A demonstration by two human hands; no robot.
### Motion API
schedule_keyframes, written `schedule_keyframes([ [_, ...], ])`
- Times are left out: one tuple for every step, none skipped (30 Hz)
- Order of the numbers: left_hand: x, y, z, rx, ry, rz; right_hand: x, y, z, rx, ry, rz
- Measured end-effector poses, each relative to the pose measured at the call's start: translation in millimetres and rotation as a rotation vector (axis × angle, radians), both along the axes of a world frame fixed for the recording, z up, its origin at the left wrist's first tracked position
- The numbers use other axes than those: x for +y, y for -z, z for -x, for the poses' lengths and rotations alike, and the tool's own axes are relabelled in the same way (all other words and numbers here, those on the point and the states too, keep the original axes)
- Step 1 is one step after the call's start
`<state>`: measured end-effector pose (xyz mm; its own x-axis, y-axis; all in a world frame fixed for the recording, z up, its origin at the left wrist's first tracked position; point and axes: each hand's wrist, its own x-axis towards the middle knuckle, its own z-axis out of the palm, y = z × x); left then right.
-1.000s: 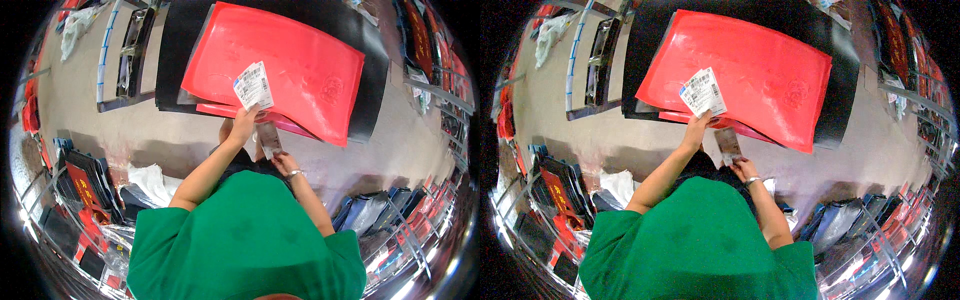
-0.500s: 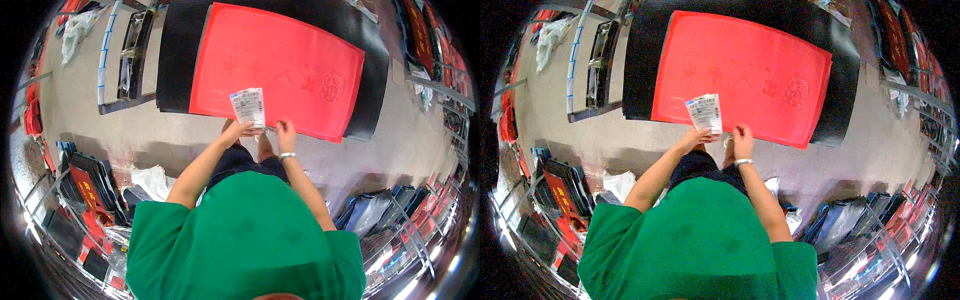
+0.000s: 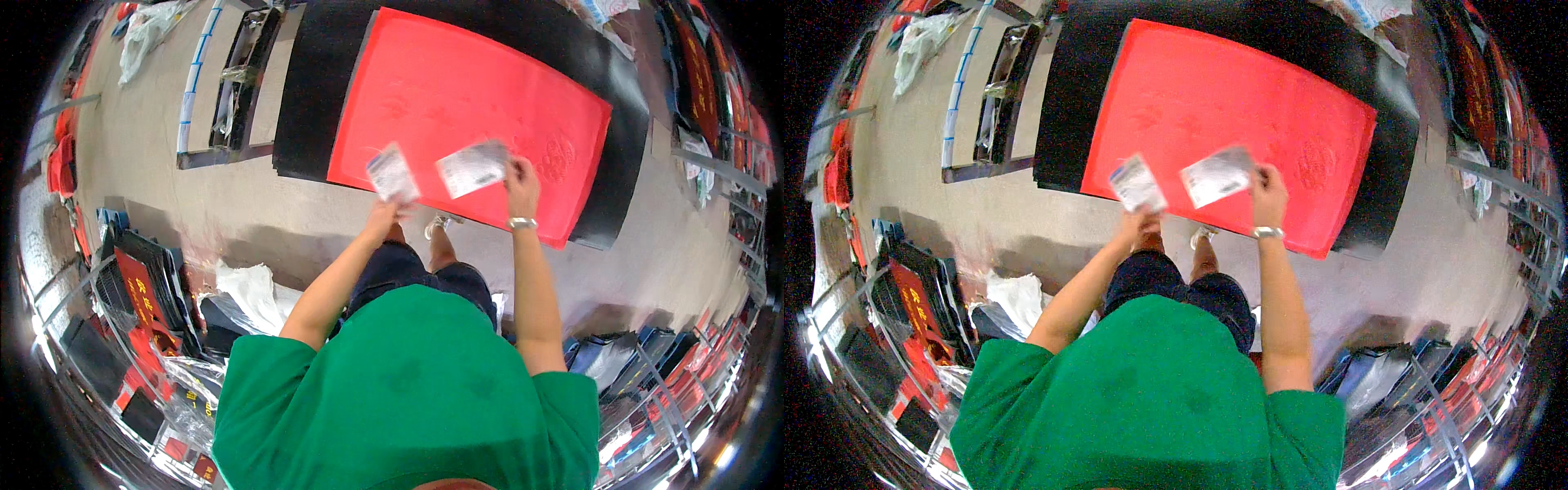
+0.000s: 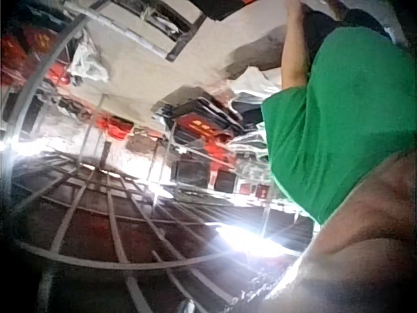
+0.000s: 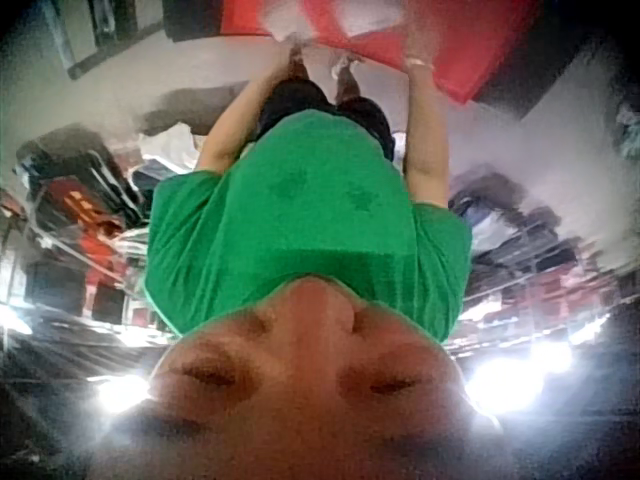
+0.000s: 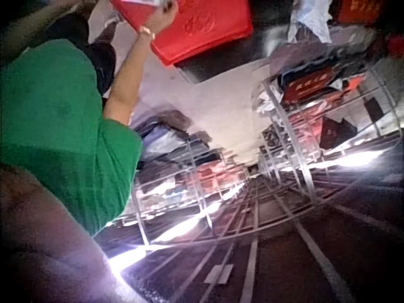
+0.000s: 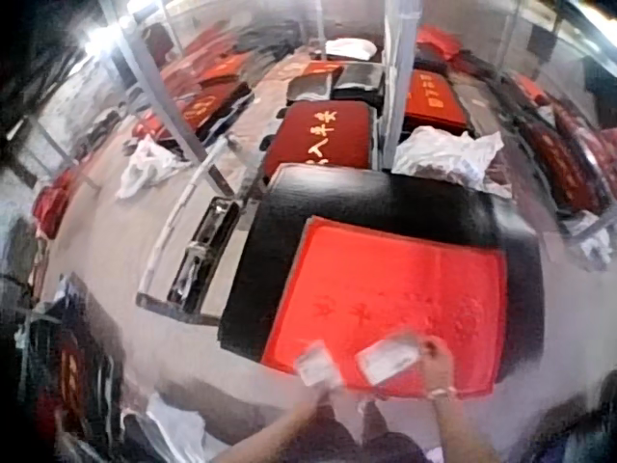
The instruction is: The person picks up floor mats from various stacks and pallets, checks them against papers, and then places them onto different stacks before pushing a cart.
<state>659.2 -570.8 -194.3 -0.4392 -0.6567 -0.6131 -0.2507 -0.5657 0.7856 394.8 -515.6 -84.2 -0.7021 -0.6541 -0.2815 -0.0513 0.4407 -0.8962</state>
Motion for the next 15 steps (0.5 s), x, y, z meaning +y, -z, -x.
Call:
schedule_keyframes([
  [-13.5, 13.3, -20.5, -0.115, -0.005, 0.219, 22.9, 9.2, 7.9, -0.222, 0.223, 0.06],
  [-27.2, 24.7, -41.7, -0.265, -0.023, 0.43, 45.0, 15.8, 11.3, -0.392, 0.311, 0.103],
  [-47.9, 17.9, -48.1, -0.362, -0.113, 0.54, 68.4, 21.7, 11.2, -0.559, 0.405, 0.143],
  [-68.1, 9.7, -55.5, -0.473, -0.211, 0.643, 91.3, 28.5, 7.7, -0.546, 0.324, 0.024],
  [-83.8, 8.7, -58.5, -0.496, -0.345, 0.829, 113.7, 34.7, 2.4, -0.528, 0.241, -0.097],
  [-94.9, 17.8, -71.6, -0.529, -0.257, 0.677, 135.5, 49.0, -4.3, -0.548, 0.146, -0.181],
  [-104.4, 32.8, -86.7, -0.554, -0.166, 0.525, 152.8, 60.6, -10.7, -0.565, 0.056, -0.263],
  [-109.8, 40.9, -94.0, -0.576, -0.073, 0.377, 159.0, 66.0, -22.9, -0.566, 0.003, -0.291],
  [-117.0, 19.8, -77.2, -0.622, 0.087, 0.473, 152.4, 61.5, -40.1, -0.564, -0.025, -0.319],
  [-123.3, -3.9, -62.5, -0.665, 0.245, 0.571, 145.0, 55.5, -50.9, -0.561, -0.1, -0.337],
  [-124.1, -24.1, -54.1, -0.713, 0.396, 0.664, 133.3, 38.9, -62.7, -0.563, -0.186, -0.359],
  [-128.3, -19.9, -53.8, -0.679, 0.422, 0.554, 137.7, 58.9, -73.7, -0.631, -0.281, -0.344],
  [-138.2, -11.4, -53.9, -0.644, 0.446, 0.444, 139.6, 78.7, -83.6, -0.697, -0.378, -0.33],
  [-143.6, -4.0, -55.8, -0.611, 0.463, 0.332, 123.0, 71.0, -92.7, -0.781, -0.406, -0.394],
  [-152.2, -61.9, -16.8, -0.538, 0.415, 0.299, 105.6, 62.1, -101.1, -0.867, -0.398, -0.452],
])
